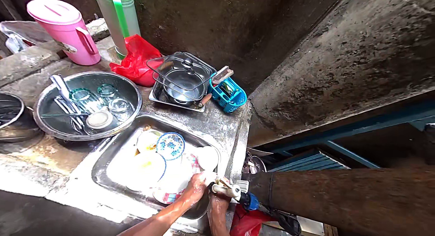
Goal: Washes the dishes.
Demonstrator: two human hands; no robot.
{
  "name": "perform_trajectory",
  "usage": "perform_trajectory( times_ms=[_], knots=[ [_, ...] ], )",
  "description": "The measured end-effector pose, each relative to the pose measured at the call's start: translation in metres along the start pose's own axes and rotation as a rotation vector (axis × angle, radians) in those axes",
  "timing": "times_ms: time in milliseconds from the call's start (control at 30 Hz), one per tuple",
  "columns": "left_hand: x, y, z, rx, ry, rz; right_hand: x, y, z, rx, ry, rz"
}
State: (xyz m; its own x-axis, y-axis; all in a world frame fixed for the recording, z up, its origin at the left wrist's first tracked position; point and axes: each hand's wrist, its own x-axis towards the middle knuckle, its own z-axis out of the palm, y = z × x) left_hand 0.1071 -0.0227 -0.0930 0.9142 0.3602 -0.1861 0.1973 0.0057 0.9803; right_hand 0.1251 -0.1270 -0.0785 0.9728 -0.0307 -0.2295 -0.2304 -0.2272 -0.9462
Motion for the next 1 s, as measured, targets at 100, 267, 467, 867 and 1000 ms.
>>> perform_trajectory(
  times_ms=[100, 267, 467, 867, 1000],
  knots=[
    [0.029, 0.022, -0.001, 0.175, 0.001, -0.135, -0.010, -0.008, -0.006, -0.158, 0.005, 0.085],
    [0.070, 0.011, 0.043, 0.036, -0.265, -0.049, -0.037, -0.013, -0.020, -0.050, -0.135, 0.240],
    [0.071, 0.027, 0.028, 0.414, -0.213, -0.024, -0.041, -0.012, -0.027, 0.052, -0.210, 0.296],
    [0.130, -0.009, -0.203, 0.853, -0.177, -0.295, -0.034, 0.003, 0.012, -0.039, -0.359, 0.387],
    [0.118, -0.001, -0.205, 0.739, -0.190, -0.113, -0.032, -0.001, 0.023, 0.010, -0.507, 0.226]
  ],
)
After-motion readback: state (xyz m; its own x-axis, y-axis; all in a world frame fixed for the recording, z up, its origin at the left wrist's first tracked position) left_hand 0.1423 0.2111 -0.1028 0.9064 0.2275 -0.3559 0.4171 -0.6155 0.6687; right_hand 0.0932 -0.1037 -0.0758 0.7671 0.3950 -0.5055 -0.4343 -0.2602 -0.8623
